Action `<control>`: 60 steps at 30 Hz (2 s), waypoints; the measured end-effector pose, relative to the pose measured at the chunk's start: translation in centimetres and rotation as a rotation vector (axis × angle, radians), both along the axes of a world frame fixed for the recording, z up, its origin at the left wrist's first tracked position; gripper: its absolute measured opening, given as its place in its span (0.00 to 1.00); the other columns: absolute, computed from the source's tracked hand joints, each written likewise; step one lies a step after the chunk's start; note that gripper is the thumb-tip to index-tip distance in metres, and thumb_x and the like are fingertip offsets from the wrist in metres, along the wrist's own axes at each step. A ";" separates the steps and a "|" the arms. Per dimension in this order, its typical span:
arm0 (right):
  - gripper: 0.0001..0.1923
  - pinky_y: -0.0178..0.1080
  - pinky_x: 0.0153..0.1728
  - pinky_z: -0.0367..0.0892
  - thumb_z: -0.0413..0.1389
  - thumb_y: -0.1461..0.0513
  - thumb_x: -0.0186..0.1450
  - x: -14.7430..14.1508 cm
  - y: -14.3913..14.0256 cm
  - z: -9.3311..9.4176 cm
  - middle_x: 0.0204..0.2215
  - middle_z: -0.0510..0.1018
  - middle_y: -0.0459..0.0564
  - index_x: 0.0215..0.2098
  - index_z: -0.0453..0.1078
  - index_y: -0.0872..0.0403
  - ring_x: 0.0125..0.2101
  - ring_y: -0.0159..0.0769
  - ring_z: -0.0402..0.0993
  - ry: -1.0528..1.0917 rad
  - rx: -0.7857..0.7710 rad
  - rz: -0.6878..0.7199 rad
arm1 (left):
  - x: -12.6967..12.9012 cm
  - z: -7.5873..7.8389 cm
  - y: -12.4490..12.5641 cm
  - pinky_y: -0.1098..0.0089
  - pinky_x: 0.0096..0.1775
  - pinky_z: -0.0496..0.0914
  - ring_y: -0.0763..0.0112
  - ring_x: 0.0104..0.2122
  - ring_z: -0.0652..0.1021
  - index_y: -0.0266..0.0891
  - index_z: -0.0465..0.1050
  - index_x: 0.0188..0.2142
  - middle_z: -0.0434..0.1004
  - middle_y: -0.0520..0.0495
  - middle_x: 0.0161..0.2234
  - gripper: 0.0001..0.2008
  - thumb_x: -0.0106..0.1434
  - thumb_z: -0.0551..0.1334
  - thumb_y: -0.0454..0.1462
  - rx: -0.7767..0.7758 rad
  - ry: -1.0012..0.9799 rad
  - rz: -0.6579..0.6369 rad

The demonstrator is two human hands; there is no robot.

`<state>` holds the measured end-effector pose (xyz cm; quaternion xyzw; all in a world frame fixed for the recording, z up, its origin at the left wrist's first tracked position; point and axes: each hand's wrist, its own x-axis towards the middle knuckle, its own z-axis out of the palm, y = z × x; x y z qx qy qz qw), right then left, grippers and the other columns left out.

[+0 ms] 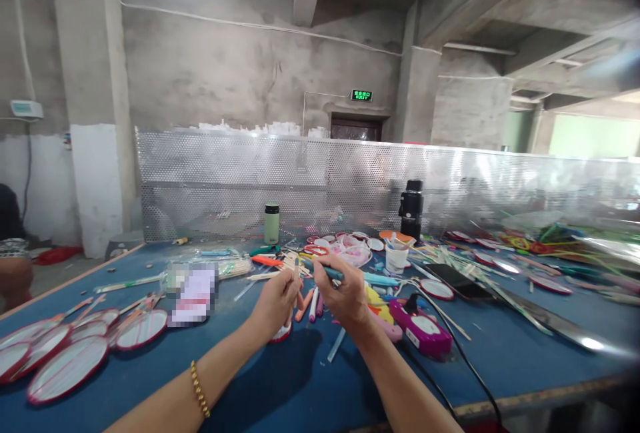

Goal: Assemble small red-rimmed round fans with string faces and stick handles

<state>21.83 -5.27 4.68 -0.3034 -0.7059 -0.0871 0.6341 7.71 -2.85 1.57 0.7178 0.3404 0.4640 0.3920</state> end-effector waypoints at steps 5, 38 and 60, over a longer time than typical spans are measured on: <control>0.06 0.33 0.31 0.67 0.53 0.65 0.63 0.1 0.2 -0.2 0.25 0.77 0.48 0.29 0.72 0.55 0.26 0.31 0.73 -0.007 0.012 0.015 | -0.1 -0.3 0.2 0.77 0.12 0.51 0.80 0.08 0.61 0.40 0.59 0.29 0.72 0.54 0.18 0.14 0.64 0.50 0.48 0.008 -0.013 -0.022; 0.07 0.33 0.31 0.67 0.53 0.66 0.62 0.0 0.2 -0.2 0.25 0.78 0.48 0.29 0.71 0.55 0.26 0.32 0.73 -0.077 -0.013 -0.006 | -0.1 -0.2 -0.1 0.78 0.12 0.52 0.80 0.08 0.63 0.40 0.59 0.28 0.71 0.55 0.17 0.15 0.63 0.53 0.48 -0.029 -0.060 -0.057; 0.07 0.33 0.31 0.67 0.52 0.65 0.62 0.1 0.0 0.0 0.26 0.77 0.48 0.29 0.71 0.54 0.26 0.32 0.73 -0.101 -0.029 0.013 | -0.2 -0.3 -0.1 0.78 0.14 0.53 0.80 0.08 0.64 0.40 0.58 0.27 0.70 0.55 0.16 0.14 0.64 0.52 0.47 -0.003 -0.022 -0.051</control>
